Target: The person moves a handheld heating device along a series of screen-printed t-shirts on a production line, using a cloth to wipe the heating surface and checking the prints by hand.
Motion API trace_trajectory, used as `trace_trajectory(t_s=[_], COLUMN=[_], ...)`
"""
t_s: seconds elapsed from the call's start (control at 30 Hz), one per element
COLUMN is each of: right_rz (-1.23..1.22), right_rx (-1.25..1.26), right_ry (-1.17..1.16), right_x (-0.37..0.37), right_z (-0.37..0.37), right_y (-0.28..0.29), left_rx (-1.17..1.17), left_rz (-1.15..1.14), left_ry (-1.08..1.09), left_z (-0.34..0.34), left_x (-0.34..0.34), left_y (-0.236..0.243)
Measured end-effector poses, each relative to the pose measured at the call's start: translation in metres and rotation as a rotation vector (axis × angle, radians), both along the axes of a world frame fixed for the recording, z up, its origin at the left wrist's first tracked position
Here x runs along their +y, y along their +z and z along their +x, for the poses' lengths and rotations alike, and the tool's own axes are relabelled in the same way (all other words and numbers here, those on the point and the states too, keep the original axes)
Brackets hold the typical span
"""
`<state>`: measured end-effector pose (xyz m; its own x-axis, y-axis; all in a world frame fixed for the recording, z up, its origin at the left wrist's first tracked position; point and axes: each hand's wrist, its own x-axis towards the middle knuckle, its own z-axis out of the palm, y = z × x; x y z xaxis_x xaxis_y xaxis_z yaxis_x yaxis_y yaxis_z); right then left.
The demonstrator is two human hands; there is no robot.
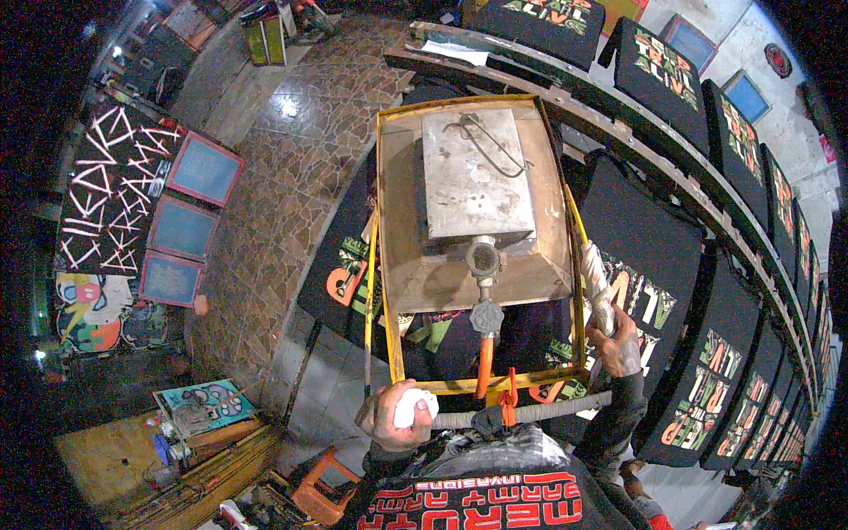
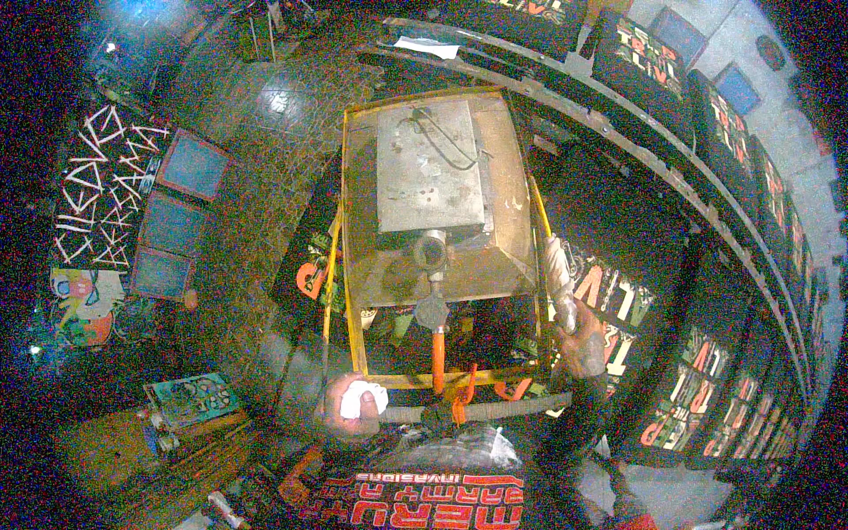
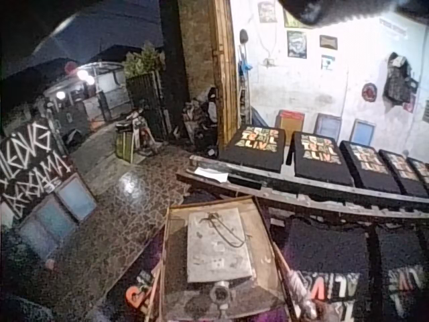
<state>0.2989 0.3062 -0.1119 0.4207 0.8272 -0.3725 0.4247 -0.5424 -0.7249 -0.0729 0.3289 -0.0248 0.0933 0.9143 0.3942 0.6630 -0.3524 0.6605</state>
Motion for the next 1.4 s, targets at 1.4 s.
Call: trace_trajectory(t_s=[1.4], right_rz=[0.173], right_rx=[-0.093], right_ry=[0.001], right_x=[0.011], right_z=[-0.013], right_y=[0.015], left_rx=[0.182], left_rz=[0.012], left_ry=[-0.295], left_z=[0.043], left_x=[0.191], left_y=[-0.008])
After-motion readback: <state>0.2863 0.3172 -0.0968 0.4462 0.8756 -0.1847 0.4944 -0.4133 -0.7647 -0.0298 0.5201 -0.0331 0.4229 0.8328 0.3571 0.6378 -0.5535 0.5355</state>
